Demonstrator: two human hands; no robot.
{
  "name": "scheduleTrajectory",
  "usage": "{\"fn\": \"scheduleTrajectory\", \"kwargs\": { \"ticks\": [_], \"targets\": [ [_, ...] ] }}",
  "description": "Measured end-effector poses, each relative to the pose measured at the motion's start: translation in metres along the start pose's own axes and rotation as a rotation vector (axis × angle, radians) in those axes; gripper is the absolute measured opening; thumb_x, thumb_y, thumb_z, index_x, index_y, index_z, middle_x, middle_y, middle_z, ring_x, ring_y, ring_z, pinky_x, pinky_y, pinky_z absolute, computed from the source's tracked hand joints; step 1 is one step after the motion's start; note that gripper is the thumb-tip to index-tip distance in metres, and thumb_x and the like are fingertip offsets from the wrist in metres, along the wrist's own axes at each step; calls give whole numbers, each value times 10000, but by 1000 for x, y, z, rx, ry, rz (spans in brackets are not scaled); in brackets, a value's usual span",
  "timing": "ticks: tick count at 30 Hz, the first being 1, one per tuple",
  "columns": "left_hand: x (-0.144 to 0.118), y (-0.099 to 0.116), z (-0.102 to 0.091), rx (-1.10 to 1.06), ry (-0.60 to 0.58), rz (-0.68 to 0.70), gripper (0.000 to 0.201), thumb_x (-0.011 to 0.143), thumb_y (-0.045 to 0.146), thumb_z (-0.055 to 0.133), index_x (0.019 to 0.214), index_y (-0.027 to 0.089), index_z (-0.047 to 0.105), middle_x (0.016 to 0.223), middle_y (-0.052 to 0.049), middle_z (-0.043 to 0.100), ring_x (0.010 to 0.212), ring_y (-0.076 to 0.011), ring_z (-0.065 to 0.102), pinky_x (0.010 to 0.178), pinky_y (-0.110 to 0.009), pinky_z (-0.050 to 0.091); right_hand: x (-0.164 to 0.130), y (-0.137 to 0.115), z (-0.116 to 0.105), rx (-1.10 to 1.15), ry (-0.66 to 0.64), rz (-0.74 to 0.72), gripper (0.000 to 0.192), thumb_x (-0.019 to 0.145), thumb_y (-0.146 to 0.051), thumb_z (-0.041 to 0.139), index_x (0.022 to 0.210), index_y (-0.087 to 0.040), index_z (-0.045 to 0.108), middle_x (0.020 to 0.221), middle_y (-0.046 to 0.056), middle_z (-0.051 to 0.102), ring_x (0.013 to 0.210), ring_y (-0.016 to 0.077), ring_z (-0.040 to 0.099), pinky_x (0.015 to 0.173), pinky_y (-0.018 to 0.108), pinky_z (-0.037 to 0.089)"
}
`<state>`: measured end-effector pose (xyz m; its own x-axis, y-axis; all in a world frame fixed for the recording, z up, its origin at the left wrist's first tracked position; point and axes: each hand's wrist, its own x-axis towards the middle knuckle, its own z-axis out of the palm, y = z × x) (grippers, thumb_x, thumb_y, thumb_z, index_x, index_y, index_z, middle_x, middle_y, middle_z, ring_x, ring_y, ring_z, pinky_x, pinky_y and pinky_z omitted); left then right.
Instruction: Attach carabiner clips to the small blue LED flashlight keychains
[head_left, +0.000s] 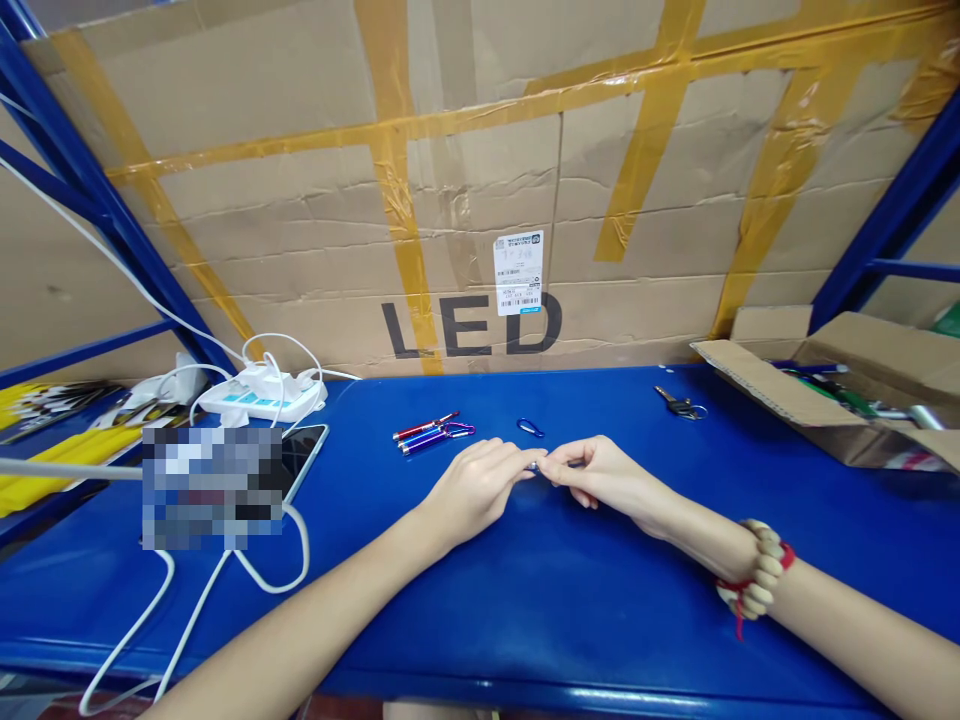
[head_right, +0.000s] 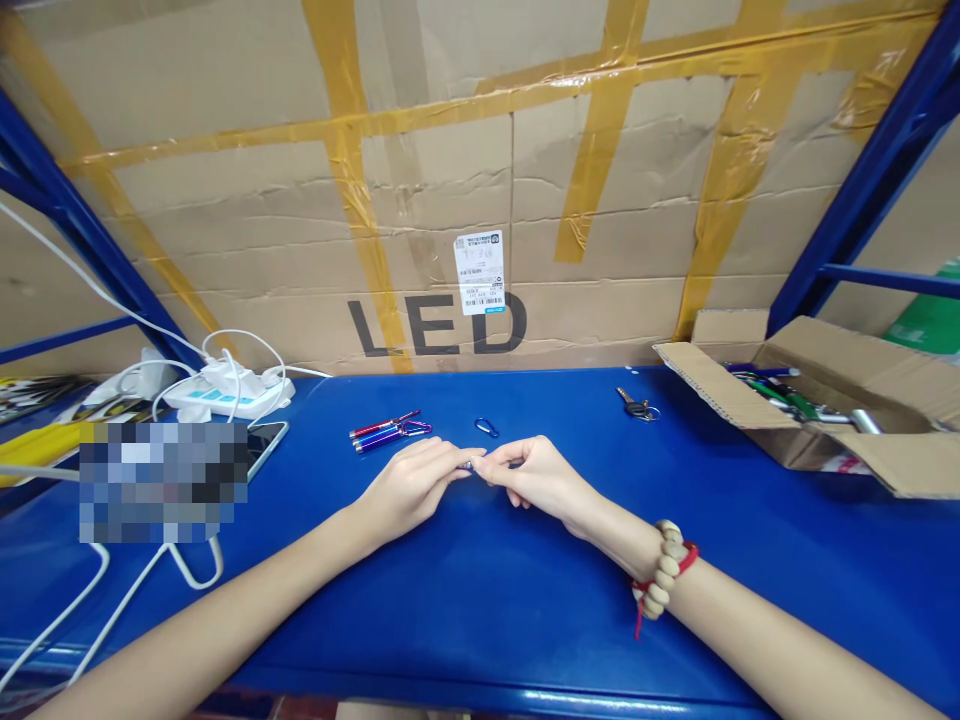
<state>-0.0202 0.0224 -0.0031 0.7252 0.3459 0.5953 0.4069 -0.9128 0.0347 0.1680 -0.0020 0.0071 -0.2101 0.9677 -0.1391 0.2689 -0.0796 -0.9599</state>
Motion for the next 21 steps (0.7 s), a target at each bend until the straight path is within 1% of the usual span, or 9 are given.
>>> {"fn": "scheduleTrajectory", "kwargs": {
  "ticks": [4, 9, 13, 17, 19, 21],
  "targets": [
    [1, 0, 0, -21, -12, -30, 255, 932, 189, 347, 1037, 132, 573, 800, -54, 623, 713, -150, 535, 675, -279, 447, 0, -1, 1, -1, -4, -6, 381, 601, -476, 715, 664, -112, 624, 443, -36, 449, 401, 42, 351, 407, 188, 264],
    [2, 2, 2, -102, 43, -77, 214, 915, 174, 389, 1014, 145, 576, 791, -41, 627, 706, -148, 541, 673, -271, 446, 2, -1, 0, -39, 6, -44, 386, 621, -466, 706, 739, -101, 660, 494, -25, 489, 396, 35, 370, 403, 181, 266],
    [1, 2, 3, -159, 64, -115, 197, 902, 164, 419, 1020, 163, 576, 842, -37, 641, 751, -150, 564, 703, -270, 450, 2, 0, 0, -36, 12, -91, 383, 618, -464, 707, 745, -106, 658, 543, -18, 519, 396, 35, 389, 403, 179, 287],
    [1, 3, 3, -196, 53, -146, 188, 893, 150, 434, 1012, 172, 577, 902, -29, 653, 788, -157, 577, 728, -280, 453, 3, 1, 1, -54, 17, -118, 361, 628, -457, 700, 737, -115, 656, 566, -13, 532, 396, 39, 405, 397, 180, 295],
    [1, 3, 4, -200, 41, -158, 187, 892, 149, 433, 1009, 174, 576, 922, -27, 656, 805, -161, 581, 740, -285, 454, 5, 2, 1, -83, 22, -135, 356, 642, -459, 687, 739, -118, 656, 590, -6, 550, 394, 43, 418, 397, 182, 300],
    [0, 4, 4, -193, 37, -173, 189, 893, 152, 427, 1007, 173, 576, 939, -31, 655, 826, -164, 586, 758, -290, 455, 5, 3, 1, -144, 52, -164, 352, 659, -465, 671, 740, -123, 656, 612, 3, 570, 394, 50, 441, 402, 187, 309]
  ]
}}
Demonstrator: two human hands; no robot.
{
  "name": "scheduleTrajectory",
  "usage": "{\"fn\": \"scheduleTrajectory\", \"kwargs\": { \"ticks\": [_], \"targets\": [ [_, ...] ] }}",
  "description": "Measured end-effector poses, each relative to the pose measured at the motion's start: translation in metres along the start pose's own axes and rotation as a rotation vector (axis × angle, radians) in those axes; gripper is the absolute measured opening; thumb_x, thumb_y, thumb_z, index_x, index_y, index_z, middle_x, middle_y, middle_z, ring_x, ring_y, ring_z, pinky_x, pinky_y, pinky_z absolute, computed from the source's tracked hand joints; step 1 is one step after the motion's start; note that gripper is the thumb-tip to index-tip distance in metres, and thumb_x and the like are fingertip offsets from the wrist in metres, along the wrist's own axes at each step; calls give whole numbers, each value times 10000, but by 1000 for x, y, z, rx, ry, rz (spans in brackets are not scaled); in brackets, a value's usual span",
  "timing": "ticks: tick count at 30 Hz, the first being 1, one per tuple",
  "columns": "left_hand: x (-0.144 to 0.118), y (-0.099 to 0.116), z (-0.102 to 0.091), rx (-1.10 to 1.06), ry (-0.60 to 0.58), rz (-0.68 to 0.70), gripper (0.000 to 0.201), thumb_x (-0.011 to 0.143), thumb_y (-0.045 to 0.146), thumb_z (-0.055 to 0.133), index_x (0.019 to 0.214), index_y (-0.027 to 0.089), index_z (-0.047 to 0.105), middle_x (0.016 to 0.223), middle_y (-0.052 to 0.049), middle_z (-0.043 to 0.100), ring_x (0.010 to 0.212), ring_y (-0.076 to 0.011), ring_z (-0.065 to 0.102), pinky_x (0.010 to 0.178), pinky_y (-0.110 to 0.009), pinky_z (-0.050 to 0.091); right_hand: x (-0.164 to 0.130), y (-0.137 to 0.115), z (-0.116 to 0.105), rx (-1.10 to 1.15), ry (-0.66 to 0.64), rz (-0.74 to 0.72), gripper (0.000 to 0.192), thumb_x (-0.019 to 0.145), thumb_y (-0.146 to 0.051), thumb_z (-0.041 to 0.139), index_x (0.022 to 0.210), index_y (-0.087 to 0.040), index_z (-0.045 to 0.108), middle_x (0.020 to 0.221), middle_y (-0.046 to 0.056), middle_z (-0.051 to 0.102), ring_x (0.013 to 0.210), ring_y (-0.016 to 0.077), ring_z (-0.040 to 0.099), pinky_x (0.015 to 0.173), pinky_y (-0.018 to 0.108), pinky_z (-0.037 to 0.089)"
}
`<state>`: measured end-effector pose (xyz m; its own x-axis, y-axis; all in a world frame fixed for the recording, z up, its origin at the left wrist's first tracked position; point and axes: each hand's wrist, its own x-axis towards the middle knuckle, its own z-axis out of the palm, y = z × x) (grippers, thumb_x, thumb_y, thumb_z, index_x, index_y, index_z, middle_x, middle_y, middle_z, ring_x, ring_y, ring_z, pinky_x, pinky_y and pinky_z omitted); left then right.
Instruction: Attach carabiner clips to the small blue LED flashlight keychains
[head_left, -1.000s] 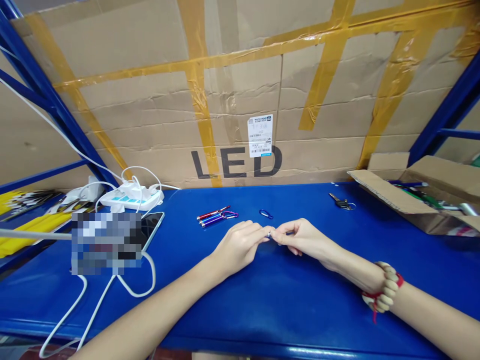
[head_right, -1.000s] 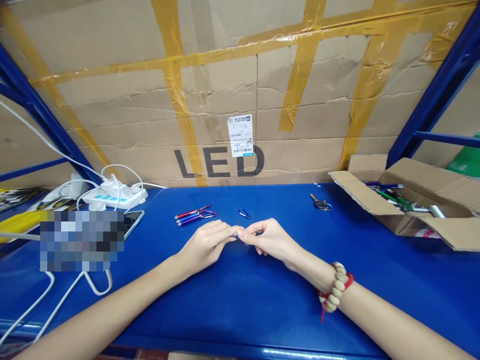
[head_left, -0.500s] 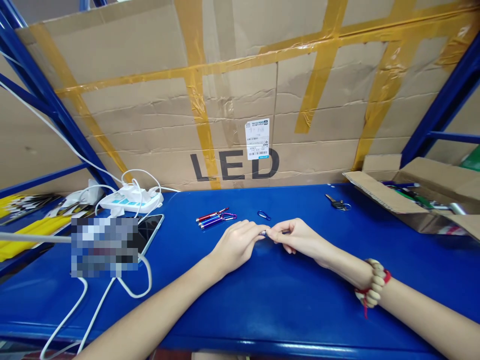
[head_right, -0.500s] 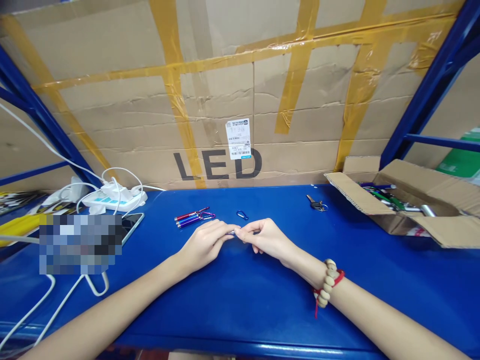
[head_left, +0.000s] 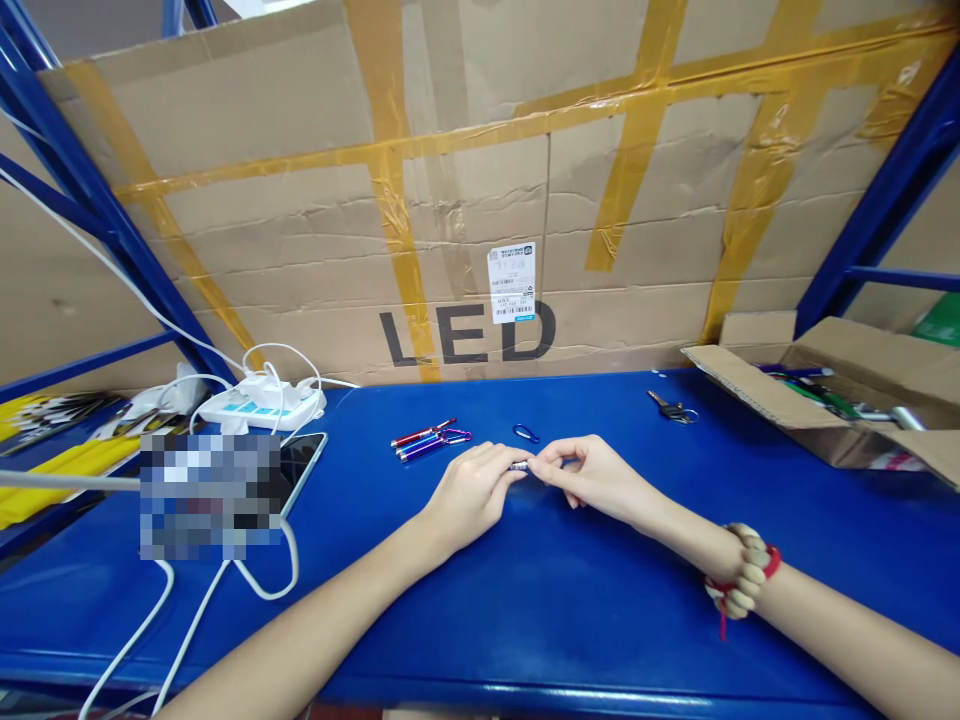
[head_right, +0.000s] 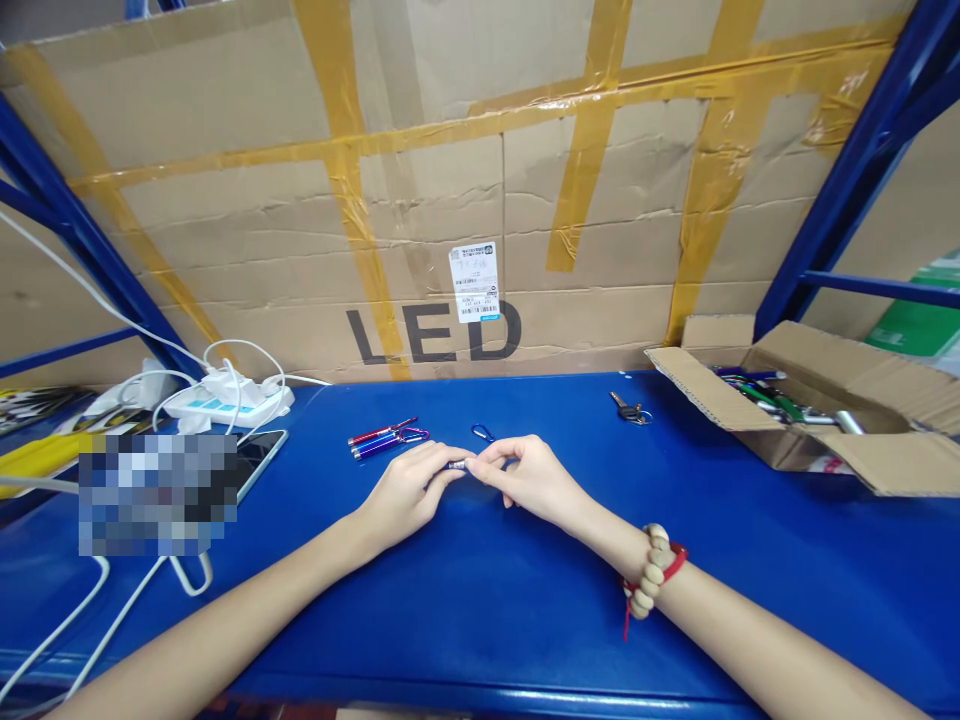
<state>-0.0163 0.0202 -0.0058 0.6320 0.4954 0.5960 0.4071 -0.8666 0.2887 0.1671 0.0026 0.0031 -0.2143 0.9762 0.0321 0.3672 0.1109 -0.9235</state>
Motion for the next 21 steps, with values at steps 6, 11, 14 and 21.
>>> {"fn": "scheduleTrajectory", "kwargs": {
  "ticks": [6, 11, 14, 21],
  "targets": [
    [1, 0, 0, 3, 16, -63, 162, 867, 151, 455, 957, 164, 590, 927, -35, 659, 829, -156, 610, 755, -269, 468, 0, 4, 2, -279, 156, -138, 332, 715, -491, 610, 724, -166, 675, 598, 9, 599, 443, 82, 496, 448, 201, 343],
    [3, 2, -2, -12, 27, -91, 155, 858, 157, 472, 951, 174, 595, 923, -23, 664, 822, -145, 620, 743, -249, 469, 2, 6, -1, -303, 220, -213, 317, 688, -498, 640, 732, -186, 678, 653, 12, 619, 466, 82, 494, 446, 197, 346],
    [4, 4, -4, -10, 45, -102, 152, 856, 162, 476, 947, 179, 597, 922, -15, 666, 819, -139, 622, 731, -237, 467, 2, 5, -1, -283, 250, -244, 333, 679, -506, 647, 736, -179, 677, 646, 13, 612, 456, 76, 479, 447, 198, 351],
    [3, 4, -3, -26, 63, -178, 136, 852, 180, 483, 942, 189, 585, 915, 0, 664, 803, -126, 622, 686, -208, 460, 0, 3, -1, -317, 312, -367, 323, 686, -485, 663, 813, -189, 674, 702, 6, 607, 444, 56, 450, 451, 196, 355]
  ]
}}
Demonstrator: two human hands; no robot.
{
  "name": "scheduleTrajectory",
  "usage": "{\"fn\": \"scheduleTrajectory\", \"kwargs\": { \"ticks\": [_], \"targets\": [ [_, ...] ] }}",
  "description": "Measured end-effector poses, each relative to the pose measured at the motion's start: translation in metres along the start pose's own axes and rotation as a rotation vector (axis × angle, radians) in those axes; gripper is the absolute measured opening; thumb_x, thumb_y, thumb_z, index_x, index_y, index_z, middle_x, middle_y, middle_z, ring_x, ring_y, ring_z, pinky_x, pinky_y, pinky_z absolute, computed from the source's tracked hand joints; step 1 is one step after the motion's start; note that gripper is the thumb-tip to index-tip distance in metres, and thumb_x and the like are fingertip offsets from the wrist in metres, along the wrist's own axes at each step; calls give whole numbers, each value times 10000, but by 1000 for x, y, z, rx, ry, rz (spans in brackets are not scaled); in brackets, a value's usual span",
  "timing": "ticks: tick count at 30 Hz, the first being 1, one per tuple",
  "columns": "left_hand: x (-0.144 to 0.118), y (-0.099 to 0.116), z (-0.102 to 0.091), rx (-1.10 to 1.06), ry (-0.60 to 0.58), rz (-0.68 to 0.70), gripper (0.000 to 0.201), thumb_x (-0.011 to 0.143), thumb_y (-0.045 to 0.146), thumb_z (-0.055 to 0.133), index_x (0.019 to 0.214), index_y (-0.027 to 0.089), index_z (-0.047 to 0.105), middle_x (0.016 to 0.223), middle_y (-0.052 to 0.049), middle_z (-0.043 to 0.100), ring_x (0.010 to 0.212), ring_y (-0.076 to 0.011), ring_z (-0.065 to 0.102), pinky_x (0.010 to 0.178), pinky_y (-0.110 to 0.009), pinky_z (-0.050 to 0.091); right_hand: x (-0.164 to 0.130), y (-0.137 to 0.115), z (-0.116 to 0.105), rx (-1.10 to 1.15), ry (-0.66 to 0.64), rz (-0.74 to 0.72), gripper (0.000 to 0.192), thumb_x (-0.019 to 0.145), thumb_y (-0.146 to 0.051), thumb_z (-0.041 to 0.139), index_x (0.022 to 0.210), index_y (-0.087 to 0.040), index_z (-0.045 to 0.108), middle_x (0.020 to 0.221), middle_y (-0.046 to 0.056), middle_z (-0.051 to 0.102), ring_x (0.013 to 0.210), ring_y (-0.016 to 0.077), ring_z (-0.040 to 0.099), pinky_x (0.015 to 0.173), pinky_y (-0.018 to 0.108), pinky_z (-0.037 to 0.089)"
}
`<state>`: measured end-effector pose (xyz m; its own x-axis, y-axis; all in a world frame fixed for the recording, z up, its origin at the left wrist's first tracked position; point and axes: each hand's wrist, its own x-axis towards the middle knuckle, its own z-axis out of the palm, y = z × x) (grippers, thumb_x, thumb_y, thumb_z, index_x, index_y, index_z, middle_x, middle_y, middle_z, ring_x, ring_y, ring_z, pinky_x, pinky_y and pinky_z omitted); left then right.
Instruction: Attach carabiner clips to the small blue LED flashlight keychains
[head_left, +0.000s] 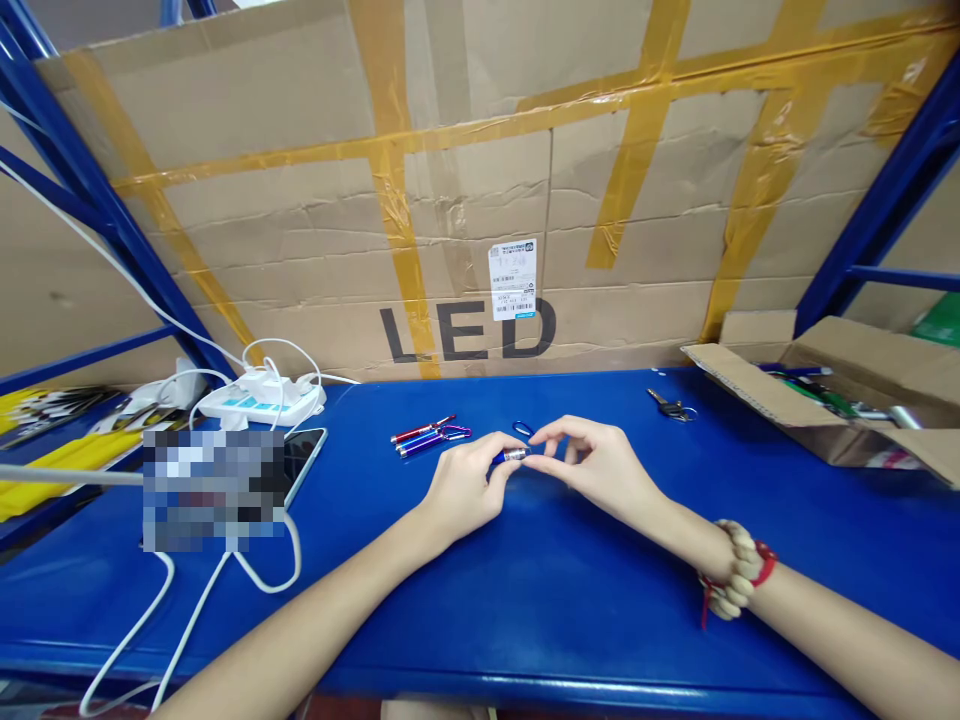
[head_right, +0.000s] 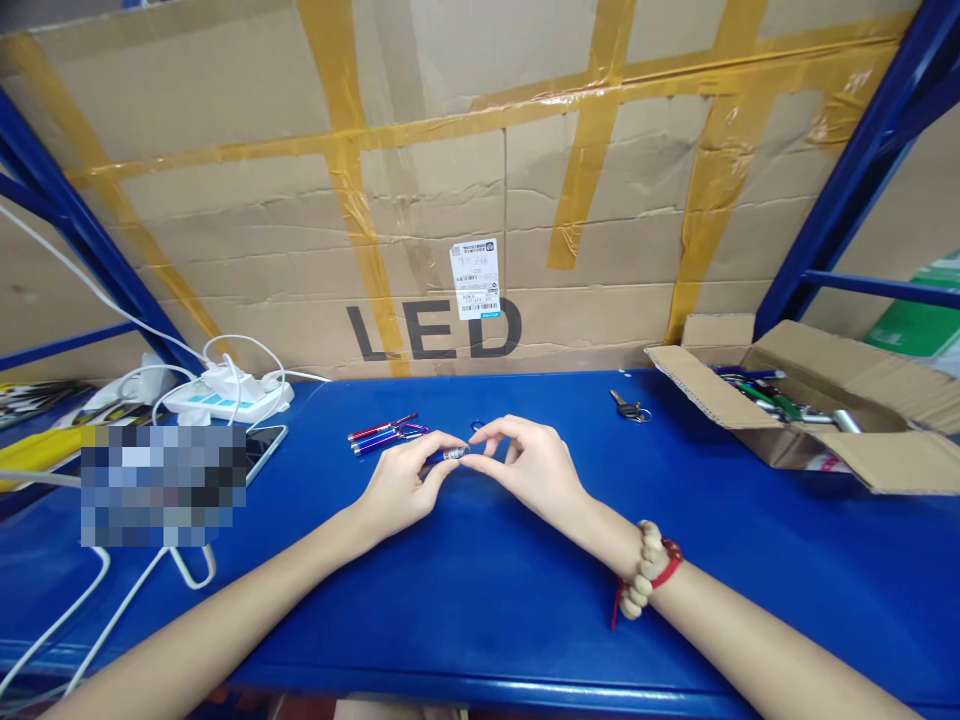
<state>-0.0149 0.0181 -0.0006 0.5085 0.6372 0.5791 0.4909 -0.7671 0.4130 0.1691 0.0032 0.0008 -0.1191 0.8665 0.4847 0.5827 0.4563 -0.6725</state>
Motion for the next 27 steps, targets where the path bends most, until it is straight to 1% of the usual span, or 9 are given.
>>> {"fn": "scheduleTrajectory", "kwargs": {
  "ticks": [4, 7, 15, 22, 27],
  "targets": [
    [0, -1, 1, -6, -15, -44, 133, 859, 195, 476, 941, 195, 581, 912, 5, 664, 765, -123, 622, 663, -206, 453, 0, 1, -4, -84, 18, -160, 239, 738, -433, 642, 826, -217, 696, 762, 11, 618, 484, 54, 466, 500, 201, 373],
    [0, -1, 2, -6, -30, -55, 138, 858, 201, 475, 939, 197, 587, 908, 3, 667, 764, -127, 621, 651, -206, 447, 0, 5, -6, -101, 7, -213, 195, 765, -404, 625, 828, -242, 713, 783, 9, 630, 501, 56, 468, 504, 203, 366],
    [-1, 1, 0, -41, -128, -43, 156, 866, 212, 454, 947, 193, 586, 894, -5, 667, 707, -126, 614, 646, -214, 445, 2, 8, -8, -86, -37, -179, 188, 754, -413, 632, 768, -247, 719, 793, 5, 630, 571, 73, 508, 528, 208, 364],
    [-1, 1, -1, -39, -136, -35, 151, 872, 212, 453, 957, 196, 577, 896, -3, 666, 712, -126, 617, 645, -214, 445, 1, 8, -8, -85, -48, -159, 241, 761, -456, 608, 764, -243, 719, 796, 19, 629, 569, 83, 506, 530, 221, 366],
    [-1, 0, 0, -33, -128, -12, 157, 877, 209, 452, 974, 202, 575, 926, -3, 663, 760, -132, 622, 675, -213, 447, 1, 9, -8, -72, -48, -161, 211, 773, -426, 607, 776, -244, 714, 796, 10, 624, 556, 75, 493, 531, 217, 365]
  ]
}}
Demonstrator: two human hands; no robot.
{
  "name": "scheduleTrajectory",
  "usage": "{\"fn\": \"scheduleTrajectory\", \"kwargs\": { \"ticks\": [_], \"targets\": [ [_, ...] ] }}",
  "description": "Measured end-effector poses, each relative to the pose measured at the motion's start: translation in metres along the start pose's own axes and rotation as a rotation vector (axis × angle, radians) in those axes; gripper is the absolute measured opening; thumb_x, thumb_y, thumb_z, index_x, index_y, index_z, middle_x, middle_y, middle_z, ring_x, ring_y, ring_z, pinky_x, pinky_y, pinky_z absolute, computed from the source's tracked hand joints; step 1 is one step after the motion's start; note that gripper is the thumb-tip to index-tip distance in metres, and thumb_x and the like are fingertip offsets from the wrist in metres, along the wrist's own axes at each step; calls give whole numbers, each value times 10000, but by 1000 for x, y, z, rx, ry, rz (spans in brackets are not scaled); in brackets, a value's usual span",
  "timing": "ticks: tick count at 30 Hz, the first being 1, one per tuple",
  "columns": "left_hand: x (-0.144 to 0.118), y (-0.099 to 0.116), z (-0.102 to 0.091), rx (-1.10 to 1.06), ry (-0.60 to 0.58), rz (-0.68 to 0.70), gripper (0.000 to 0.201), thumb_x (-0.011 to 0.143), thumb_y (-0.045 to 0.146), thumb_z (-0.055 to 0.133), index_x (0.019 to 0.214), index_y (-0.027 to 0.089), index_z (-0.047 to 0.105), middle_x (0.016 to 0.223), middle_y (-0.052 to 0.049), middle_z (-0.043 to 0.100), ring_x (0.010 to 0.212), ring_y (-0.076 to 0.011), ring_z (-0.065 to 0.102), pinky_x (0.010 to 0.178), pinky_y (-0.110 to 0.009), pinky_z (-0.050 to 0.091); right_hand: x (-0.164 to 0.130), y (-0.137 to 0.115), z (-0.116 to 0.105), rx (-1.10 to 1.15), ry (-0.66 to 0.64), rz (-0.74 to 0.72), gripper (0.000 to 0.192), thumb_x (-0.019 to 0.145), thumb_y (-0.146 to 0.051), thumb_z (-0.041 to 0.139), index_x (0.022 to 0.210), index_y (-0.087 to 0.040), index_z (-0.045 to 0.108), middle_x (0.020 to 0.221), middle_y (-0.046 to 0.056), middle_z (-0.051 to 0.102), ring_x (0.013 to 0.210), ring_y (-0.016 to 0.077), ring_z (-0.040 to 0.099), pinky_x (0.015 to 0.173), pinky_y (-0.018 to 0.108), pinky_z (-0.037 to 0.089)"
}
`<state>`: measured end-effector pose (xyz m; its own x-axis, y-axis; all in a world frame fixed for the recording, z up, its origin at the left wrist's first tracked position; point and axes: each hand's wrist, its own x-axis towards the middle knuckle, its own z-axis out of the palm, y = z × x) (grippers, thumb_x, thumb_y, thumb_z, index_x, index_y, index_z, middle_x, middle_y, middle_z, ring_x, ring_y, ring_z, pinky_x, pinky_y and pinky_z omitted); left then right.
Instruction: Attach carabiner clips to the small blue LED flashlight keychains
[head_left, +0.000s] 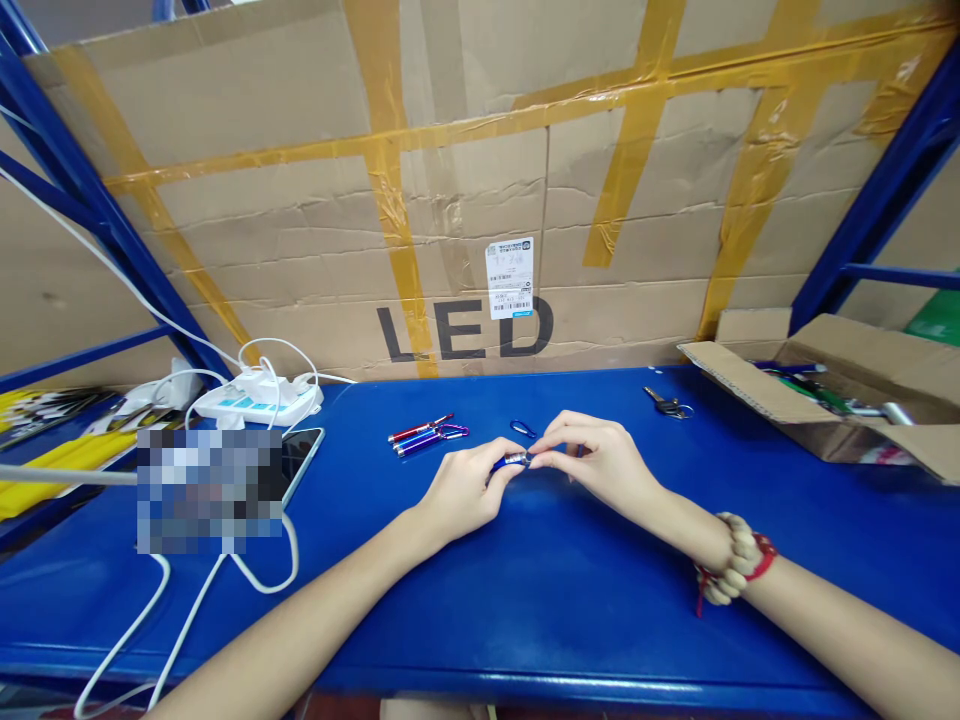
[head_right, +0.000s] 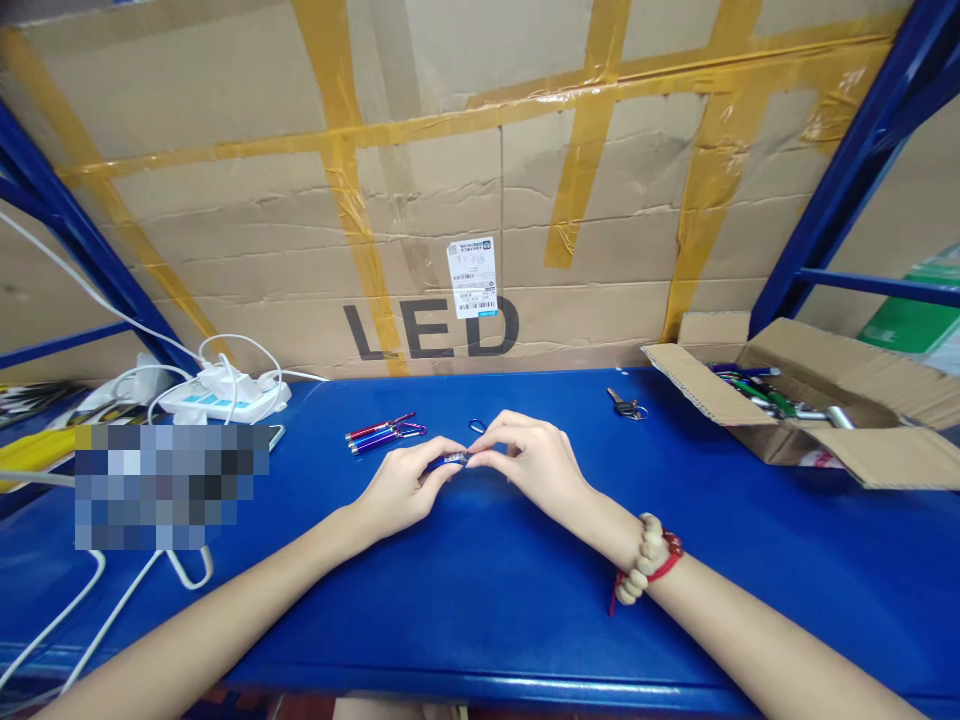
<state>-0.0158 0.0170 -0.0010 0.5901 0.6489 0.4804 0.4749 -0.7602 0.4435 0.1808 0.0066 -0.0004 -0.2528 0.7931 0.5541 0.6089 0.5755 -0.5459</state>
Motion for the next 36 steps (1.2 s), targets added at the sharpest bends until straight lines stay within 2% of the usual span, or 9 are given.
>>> {"fn": "scheduleTrajectory", "kwargs": {
  "ticks": [25, 36],
  "targets": [
    [0, 0, -1, 36, -22, 56, 176, 887, 209, 448, 1002, 200, 581, 969, -8, 663, 846, -140, 630, 735, -218, 466, 1, -2, 0, 84, -59, 108, 242, 740, -437, 630, 728, -203, 690, 791, 20, 615, 500, 67, 476, 491, 216, 354],
    [0, -1, 0, 33, -13, 38, 185, 892, 235, 439, 1017, 200, 571, 970, -17, 661, 825, -140, 631, 735, -222, 466, 0, -6, 1, 68, -62, 91, 271, 799, -442, 560, 760, -187, 645, 834, 27, 617, 462, 57, 481, 504, 218, 388]
  ]
}}
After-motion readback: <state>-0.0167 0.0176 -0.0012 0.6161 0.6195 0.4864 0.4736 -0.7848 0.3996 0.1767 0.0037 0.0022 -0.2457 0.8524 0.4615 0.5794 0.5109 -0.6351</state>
